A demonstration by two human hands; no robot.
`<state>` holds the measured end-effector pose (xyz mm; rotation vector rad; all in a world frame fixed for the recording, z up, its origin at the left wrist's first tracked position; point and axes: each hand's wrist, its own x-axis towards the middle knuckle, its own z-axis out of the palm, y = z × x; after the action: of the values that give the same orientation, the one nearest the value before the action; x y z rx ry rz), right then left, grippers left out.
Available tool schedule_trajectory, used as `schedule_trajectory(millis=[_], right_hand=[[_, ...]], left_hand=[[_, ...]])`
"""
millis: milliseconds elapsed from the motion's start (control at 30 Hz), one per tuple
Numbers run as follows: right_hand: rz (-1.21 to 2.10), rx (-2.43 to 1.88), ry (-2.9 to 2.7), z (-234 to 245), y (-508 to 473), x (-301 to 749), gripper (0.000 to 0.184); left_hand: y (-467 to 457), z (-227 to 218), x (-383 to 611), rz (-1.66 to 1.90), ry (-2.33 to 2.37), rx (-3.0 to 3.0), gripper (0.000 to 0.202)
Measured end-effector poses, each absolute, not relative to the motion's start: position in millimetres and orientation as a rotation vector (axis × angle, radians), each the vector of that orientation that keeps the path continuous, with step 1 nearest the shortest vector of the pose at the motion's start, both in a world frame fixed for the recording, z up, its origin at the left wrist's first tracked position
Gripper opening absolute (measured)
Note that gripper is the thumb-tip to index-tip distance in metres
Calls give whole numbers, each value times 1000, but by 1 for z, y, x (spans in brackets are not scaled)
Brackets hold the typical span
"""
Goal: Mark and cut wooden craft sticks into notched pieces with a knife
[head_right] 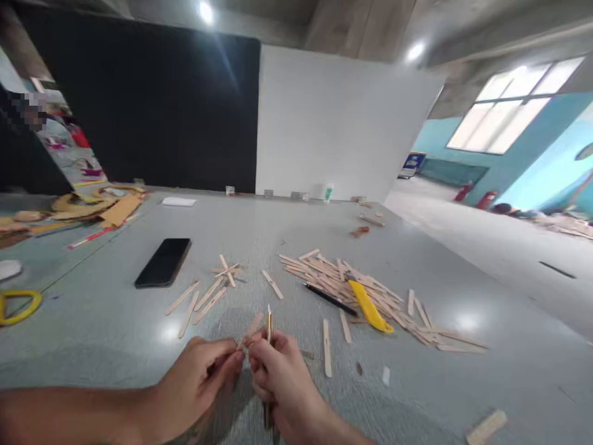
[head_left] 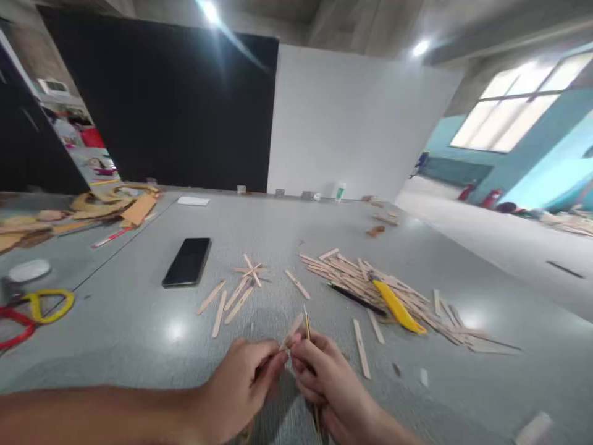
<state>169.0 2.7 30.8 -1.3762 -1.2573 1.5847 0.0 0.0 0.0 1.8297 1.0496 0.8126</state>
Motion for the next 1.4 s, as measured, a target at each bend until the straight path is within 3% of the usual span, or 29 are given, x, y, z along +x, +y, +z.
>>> schedule_trajectory(millis=[200, 300, 400, 533, 667, 800, 1033, 1200, 1333, 1400], right_hand=[[1269, -1475, -1357, 44, 13, 189, 27], [995, -1508, -1521, 62, 35, 225, 15], [887, -1551, -1622, 72, 48, 253, 19], [1050, -1524, -1709, 64, 39, 241, 8], [1417, -1375, -1626, 47, 21, 202, 22], [1615, -1252, -1446, 34, 16, 183, 26], [1718, -1288, -1230, 18, 28, 189, 23], [1580, -1355, -1060, 21, 54, 194, 39], [1661, -1236, -1119, 23, 42, 189, 27], [1709, -1157, -1155, 21, 29, 182, 29]], left_hand=[[3, 3, -1, 798, 1090, 1708, 51], [6, 3, -2, 786, 1083, 1626, 51], [8, 0, -2, 770, 1070, 1558, 52], [7, -1, -3, 742, 1059, 1490, 56], [6, 2, -2, 715, 1012, 1480, 58], [6, 3, 0, 710, 988, 1487, 59], [7, 4, 3, 673, 1009, 1458, 63], [8, 0, 4, 687, 1022, 1418, 64], [9, -2, 2, 701, 992, 1425, 63], [9, -1, 2, 707, 970, 1434, 61]])
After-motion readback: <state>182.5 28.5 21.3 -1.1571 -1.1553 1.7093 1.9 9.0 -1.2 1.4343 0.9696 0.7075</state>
